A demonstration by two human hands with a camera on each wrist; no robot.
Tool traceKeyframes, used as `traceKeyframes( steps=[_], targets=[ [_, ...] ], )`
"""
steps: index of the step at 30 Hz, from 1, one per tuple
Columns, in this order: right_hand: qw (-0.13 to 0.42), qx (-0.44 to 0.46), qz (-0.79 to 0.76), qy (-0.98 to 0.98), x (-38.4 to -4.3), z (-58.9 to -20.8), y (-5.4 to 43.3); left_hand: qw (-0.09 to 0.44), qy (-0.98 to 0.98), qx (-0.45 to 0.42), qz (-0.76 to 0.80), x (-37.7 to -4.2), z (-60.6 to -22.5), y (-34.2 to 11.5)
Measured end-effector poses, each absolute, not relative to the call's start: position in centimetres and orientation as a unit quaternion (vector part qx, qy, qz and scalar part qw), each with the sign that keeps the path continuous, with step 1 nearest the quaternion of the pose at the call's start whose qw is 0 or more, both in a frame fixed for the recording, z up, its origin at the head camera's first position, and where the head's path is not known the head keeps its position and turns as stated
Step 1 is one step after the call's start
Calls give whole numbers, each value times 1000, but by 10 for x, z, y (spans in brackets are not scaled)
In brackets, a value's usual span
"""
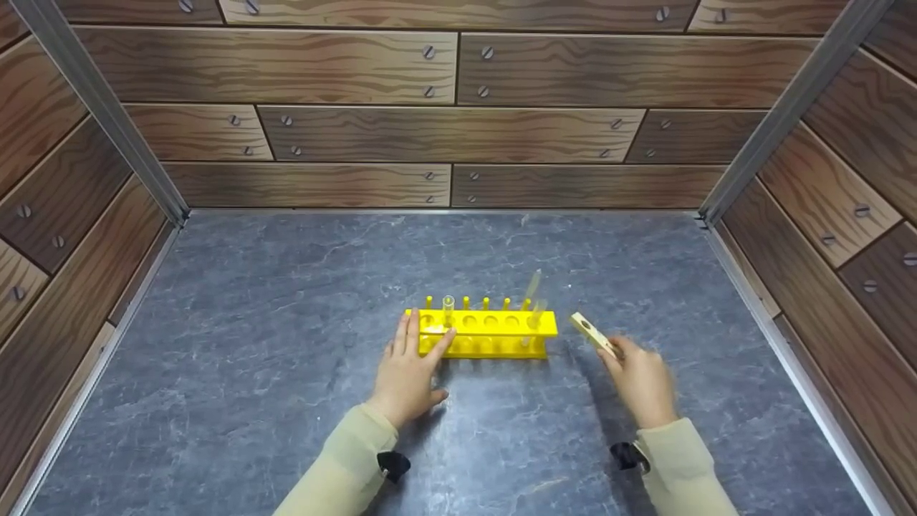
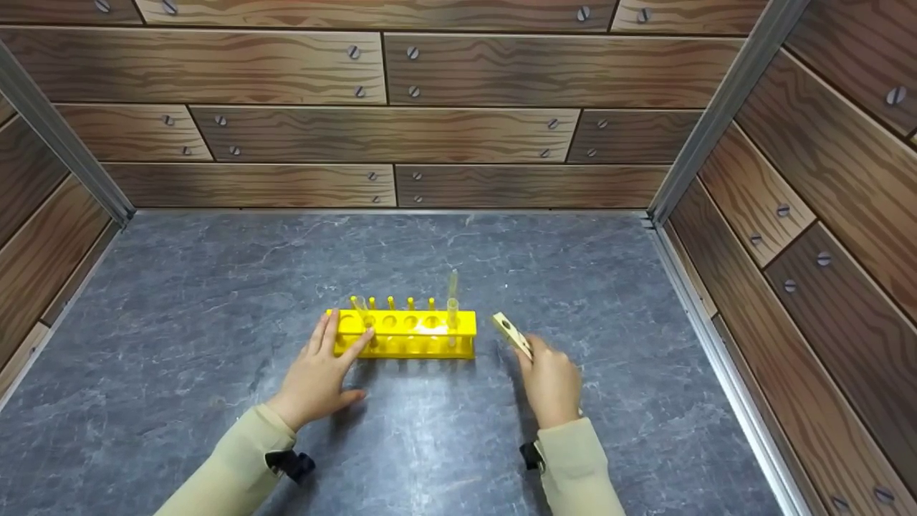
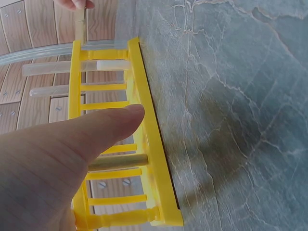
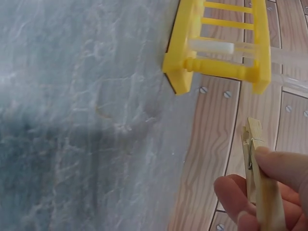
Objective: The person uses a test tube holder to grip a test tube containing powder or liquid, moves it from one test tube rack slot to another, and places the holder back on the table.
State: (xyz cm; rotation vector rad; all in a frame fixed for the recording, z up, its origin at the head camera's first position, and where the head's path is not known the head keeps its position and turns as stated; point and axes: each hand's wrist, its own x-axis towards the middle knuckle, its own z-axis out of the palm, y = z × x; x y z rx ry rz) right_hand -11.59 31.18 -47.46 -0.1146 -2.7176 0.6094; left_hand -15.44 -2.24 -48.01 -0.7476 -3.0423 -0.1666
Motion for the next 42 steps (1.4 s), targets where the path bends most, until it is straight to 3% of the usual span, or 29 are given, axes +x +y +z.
traceKeyframes(
  steps=[23,42],
  targets=[
    [40,-93,189,-977,-127,-497,318,18,-968,-241,-74,-153,-482,-25],
    [4,-100,165,-981,-132,-499,316,8,-968,-241,-74,-155,-479,-23]
  ],
)
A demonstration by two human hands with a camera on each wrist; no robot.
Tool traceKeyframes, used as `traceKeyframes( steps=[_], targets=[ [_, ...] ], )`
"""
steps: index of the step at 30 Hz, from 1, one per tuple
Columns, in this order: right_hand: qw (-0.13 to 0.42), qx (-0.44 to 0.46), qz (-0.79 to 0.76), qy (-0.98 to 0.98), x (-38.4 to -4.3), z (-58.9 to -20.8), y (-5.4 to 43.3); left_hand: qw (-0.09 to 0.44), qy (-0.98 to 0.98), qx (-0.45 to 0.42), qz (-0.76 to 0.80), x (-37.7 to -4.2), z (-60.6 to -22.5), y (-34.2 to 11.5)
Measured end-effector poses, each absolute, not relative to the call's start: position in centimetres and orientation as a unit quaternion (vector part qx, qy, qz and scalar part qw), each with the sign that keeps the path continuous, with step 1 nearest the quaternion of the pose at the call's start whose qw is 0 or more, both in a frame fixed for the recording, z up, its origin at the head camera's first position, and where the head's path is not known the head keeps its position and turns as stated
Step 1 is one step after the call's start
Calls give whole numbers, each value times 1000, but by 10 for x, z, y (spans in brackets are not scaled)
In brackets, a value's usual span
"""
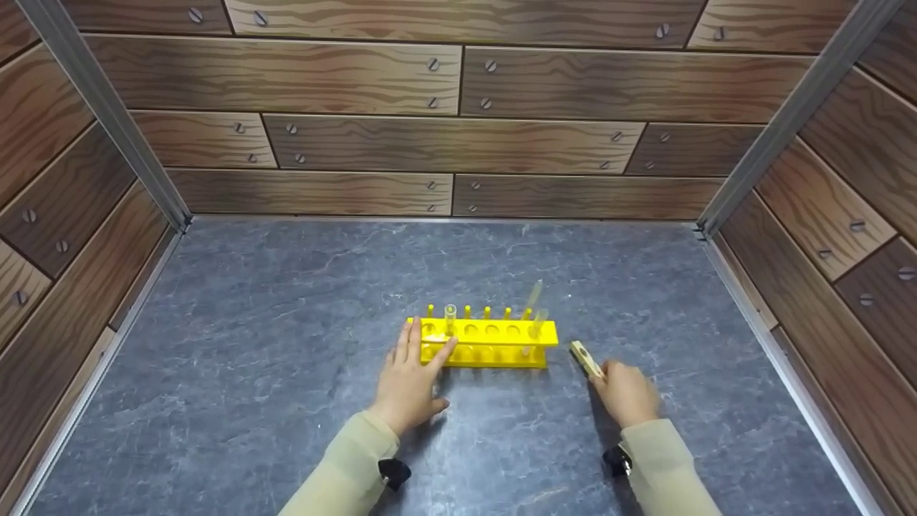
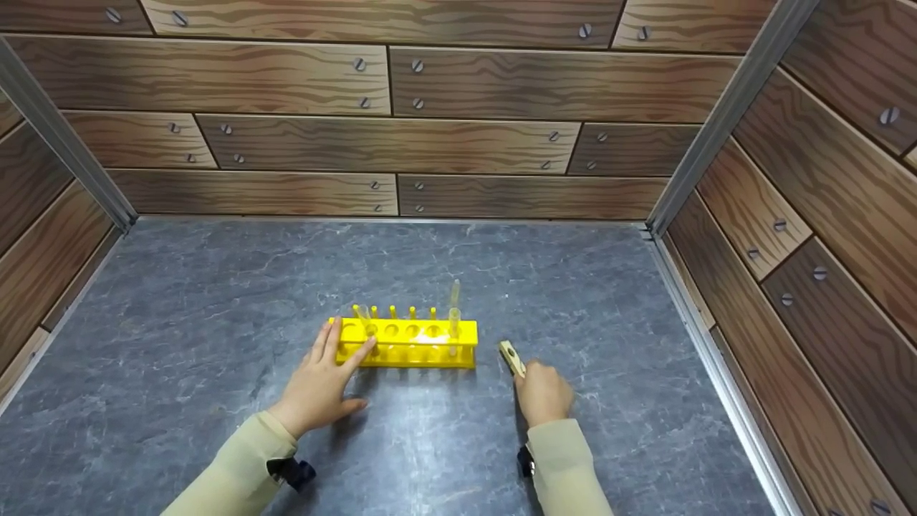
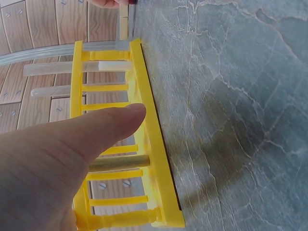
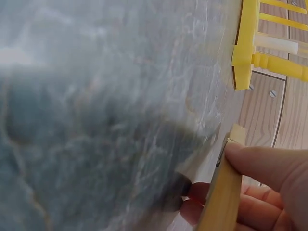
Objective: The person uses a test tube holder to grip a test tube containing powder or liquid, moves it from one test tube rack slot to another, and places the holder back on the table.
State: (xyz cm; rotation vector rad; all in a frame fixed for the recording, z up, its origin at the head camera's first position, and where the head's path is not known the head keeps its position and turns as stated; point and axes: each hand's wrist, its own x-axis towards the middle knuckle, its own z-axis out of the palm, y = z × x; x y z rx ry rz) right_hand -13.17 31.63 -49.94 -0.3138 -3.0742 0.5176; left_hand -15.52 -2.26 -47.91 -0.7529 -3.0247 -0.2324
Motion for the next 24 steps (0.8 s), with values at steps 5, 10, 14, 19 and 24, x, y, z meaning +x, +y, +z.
traceKeyframes(
  steps=[5,10,14,19,24],
  targets=[
    [1,-97,158,-983,-134,-496,316,10,-969,-240,-60,-157,-479,-20],
    [10,-95,154,-983,-137,-497,317,17,-969,-240,-55,-160,-479,-19],
    [15,-91,161,-983,-137,-501,318,16,-969,-240,-61,-161,-481,-20],
    [13,-95,165,-982,-135,-503,316,0,-969,-238,-69,-160,-481,-21],
    [20,-91,159,-983,-136,-500,313,-6,-969,-236,-73,-159,-477,-22]
  ],
)
